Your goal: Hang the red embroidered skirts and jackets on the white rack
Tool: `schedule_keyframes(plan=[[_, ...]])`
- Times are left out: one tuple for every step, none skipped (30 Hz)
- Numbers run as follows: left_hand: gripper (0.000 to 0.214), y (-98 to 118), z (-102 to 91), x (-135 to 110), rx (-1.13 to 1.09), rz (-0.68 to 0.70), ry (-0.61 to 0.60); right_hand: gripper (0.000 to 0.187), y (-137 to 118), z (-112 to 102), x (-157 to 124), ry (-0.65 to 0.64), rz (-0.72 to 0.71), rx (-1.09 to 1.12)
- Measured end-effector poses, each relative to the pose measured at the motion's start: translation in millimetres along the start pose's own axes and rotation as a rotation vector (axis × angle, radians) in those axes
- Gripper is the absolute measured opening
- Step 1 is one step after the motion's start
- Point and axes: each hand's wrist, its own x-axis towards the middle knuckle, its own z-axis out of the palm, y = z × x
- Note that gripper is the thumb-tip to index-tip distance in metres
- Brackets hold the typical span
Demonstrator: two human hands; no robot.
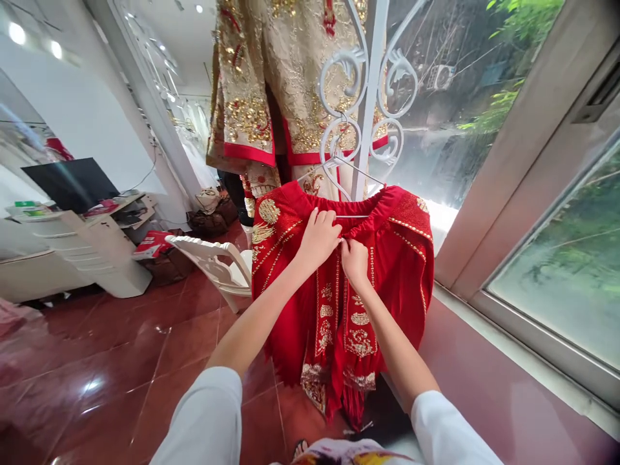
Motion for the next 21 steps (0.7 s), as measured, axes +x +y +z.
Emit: schedule_keyframes(plan=[[0.012, 1, 1.2, -1, 0.019, 0.024, 0.003, 0.036, 2, 1, 2, 0.024, 0.005, 0.027], [0.012, 2, 2.3, -3, 0.03, 0.056, -0.005, 0.036, 4, 2, 4, 0.044, 0.009, 0.063], [0.012, 3, 3.5, -4, 0.035, 0.08, -0.024, 0.036, 6, 4, 4, 0.057, 0.012, 0.108], [0.013, 4, 5.0, -6, 0.04, 0.092, -0.047, 0.036, 8, 6, 5, 0.065, 0.016, 0.158], [0.014, 6, 6.5, -7, 0.049, 0.087, -0.071, 0.035, 9, 9, 4, 0.068, 0.02, 0.209], [0.015, 7, 8.0, -9, 0.061, 0.072, -0.092, 0.035, 10, 12, 3, 0.073, 0.026, 0.256], [0.016, 8, 9.1, -10, 0.075, 0.053, -0.108, 0.036, 10, 15, 2, 0.078, 0.032, 0.296], [0.016, 8, 9.4, -12, 0.086, 0.037, -0.119, 0.036, 10, 17, 0, 0.082, 0.037, 0.33], [0.017, 8, 8.9, -13, 0.089, 0.033, -0.127, 0.037, 9, 19, -2, 0.08, 0.038, 0.358], [0.019, 7, 7.5, -15, 0.082, 0.037, -0.135, 0.037, 7, 20, -4, 0.078, 0.036, 0.379], [0.021, 6, 5.3, -16, 0.064, 0.045, -0.142, 0.036, 6, 19, -6, 0.073, 0.031, 0.392], [0.023, 4, 2.5, -18, 0.041, 0.057, -0.144, 0.035, 4, 18, -8, 0.069, 0.026, 0.394], [0.024, 3, -0.7, -19, 0.015, 0.069, -0.141, 0.033, 2, 16, -10, 0.066, 0.021, 0.387], [0.025, 1, -4.0, -21, -0.01, 0.081, -0.134, 0.031, 1, 13, -12, 0.065, 0.02, 0.373], [0.025, -1, -7.2, -22, -0.03, 0.093, -0.126, 0.029, 0, 10, -14, 0.06, 0.022, 0.355], [0.026, -3, -10.3, -23, -0.045, 0.103, -0.12, 0.027, 0, 7, -16, 0.05, 0.024, 0.34], [0.026, -4, -13.0, -25, -0.055, 0.112, -0.115, 0.026, 2, 6, -18, 0.029, 0.029, 0.328], [0.026, -6, -15.4, -26, -0.061, 0.122, -0.114, 0.026, 4, 6, -22, -0.006, 0.036, 0.315], [0.026, -7, -17.4, -28, -0.066, 0.131, -0.117, 0.026, 9, 8, -26, -0.052, 0.049, 0.298], [0.026, -9, -19.1, -29, -0.069, 0.143, -0.121, 0.027, 15, 12, -32, -0.106, 0.066, 0.277], [0.026, -12, -20.5, -32, -0.074, 0.152, -0.126, 0.026, 23, 17, -39, -0.163, 0.09, 0.256]])
